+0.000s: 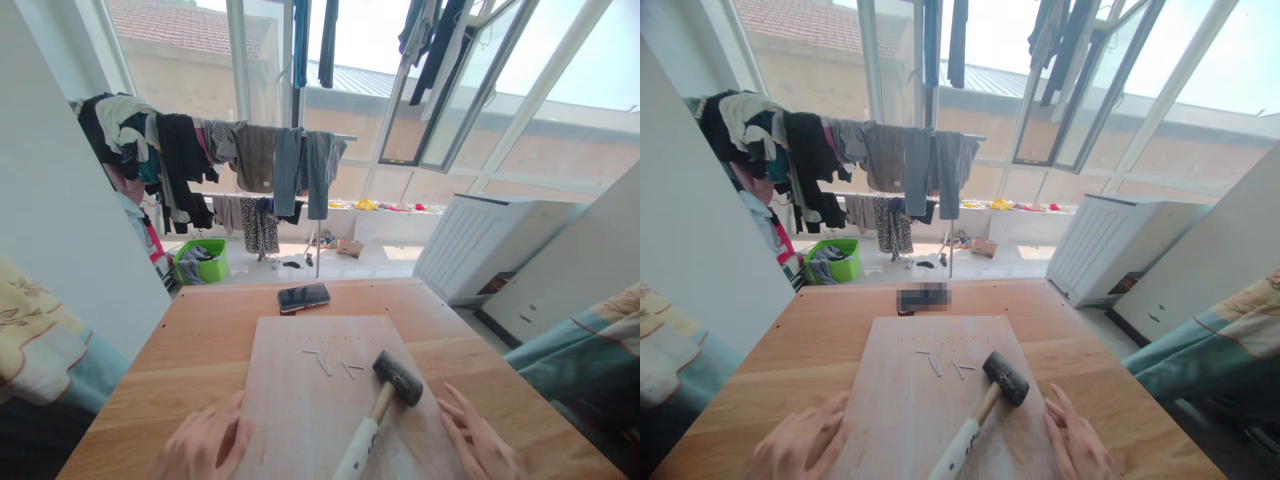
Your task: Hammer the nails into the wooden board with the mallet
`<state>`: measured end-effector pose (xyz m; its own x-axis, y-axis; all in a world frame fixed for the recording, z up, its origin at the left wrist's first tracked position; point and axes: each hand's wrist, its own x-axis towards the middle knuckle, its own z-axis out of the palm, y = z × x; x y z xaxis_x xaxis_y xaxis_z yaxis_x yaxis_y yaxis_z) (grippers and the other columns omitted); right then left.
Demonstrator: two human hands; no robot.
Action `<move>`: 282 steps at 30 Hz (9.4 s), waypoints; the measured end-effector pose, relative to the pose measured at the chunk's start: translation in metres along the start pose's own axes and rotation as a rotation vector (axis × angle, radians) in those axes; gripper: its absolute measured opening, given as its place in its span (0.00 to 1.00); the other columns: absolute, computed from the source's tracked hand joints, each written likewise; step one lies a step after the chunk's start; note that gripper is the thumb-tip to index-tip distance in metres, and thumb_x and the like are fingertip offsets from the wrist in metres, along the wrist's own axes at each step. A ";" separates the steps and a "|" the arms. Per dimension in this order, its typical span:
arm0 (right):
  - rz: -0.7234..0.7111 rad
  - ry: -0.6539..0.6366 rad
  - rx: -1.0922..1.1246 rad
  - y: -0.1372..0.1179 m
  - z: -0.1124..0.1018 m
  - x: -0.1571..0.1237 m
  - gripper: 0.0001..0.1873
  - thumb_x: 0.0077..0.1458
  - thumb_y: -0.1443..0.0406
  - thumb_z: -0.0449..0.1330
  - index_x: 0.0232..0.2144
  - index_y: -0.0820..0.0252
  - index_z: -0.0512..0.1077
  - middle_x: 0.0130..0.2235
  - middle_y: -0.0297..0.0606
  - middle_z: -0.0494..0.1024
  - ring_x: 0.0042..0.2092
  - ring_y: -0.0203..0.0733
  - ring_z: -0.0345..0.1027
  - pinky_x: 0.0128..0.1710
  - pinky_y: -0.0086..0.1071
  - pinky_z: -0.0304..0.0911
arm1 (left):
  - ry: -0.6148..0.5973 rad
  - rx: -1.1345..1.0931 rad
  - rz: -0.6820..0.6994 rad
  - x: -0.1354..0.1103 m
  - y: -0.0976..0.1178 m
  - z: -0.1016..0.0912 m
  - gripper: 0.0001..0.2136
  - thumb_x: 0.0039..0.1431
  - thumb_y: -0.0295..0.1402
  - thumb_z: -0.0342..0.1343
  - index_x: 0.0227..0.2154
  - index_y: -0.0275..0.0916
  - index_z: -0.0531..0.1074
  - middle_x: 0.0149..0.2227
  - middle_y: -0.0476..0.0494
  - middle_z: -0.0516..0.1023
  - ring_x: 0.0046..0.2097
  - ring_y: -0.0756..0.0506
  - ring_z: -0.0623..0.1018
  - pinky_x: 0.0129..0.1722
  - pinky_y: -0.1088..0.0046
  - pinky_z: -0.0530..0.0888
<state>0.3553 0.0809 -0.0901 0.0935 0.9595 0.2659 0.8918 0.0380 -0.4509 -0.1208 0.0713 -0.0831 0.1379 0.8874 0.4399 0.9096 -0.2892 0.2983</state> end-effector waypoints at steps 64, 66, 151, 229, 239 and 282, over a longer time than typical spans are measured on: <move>0.476 -0.128 0.849 -0.092 -0.002 0.051 0.32 0.57 0.44 0.57 0.53 0.61 0.67 0.17 0.19 0.62 0.13 0.32 0.56 0.11 0.24 0.54 | -0.397 -0.956 0.149 0.221 0.175 0.179 0.11 0.55 0.21 0.61 0.40 0.36 0.78 0.30 0.46 0.83 0.33 0.47 0.80 0.38 0.73 0.75; 0.430 -0.132 0.873 -0.093 -0.002 0.061 0.32 0.58 0.44 0.56 0.53 0.60 0.65 0.18 0.20 0.64 0.14 0.32 0.58 0.11 0.23 0.56 | -0.396 -0.964 0.140 0.221 0.175 0.178 0.11 0.54 0.22 0.61 0.40 0.36 0.78 0.30 0.47 0.83 0.32 0.47 0.80 0.38 0.73 0.75; 0.365 -0.258 0.698 -0.130 0.021 0.063 0.20 0.63 0.49 0.49 0.42 0.58 0.67 0.21 0.20 0.61 0.13 0.28 0.53 0.10 0.20 0.50 | -0.452 -0.921 0.160 0.225 0.136 0.163 0.14 0.49 0.21 0.60 0.40 0.36 0.78 0.27 0.53 0.78 0.30 0.50 0.75 0.34 0.76 0.70; 0.421 -0.312 0.848 -0.108 0.024 0.033 0.30 0.62 0.43 0.53 0.54 0.58 0.65 0.23 0.21 0.62 0.13 0.26 0.52 0.09 0.19 0.50 | -0.463 -0.388 0.492 0.199 0.120 0.093 0.07 0.54 0.26 0.62 0.36 0.40 0.72 0.42 0.44 0.75 0.42 0.43 0.77 0.41 0.69 0.72; 0.492 -0.296 0.793 -0.092 0.024 0.022 0.32 0.60 0.41 0.54 0.55 0.57 0.66 0.22 0.23 0.63 0.14 0.29 0.53 0.10 0.22 0.52 | -0.412 0.046 0.929 0.169 0.164 0.090 0.06 0.65 0.22 0.53 0.37 0.34 0.75 0.33 0.36 0.81 0.35 0.39 0.80 0.35 0.64 0.72; 0.332 -0.392 0.866 -0.148 0.049 0.058 0.26 0.64 0.48 0.53 0.54 0.60 0.65 0.22 0.20 0.62 0.14 0.26 0.52 0.09 0.18 0.51 | -0.356 -0.910 0.127 0.198 0.085 0.133 0.12 0.52 0.21 0.55 0.39 0.36 0.77 0.29 0.52 0.78 0.30 0.51 0.73 0.32 0.78 0.68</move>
<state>0.2068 0.1445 -0.0492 -0.0123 0.9767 -0.2142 0.2034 -0.2073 -0.9569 0.0362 0.2699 -0.0836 0.4592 0.8439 0.2774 0.2517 -0.4230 0.8705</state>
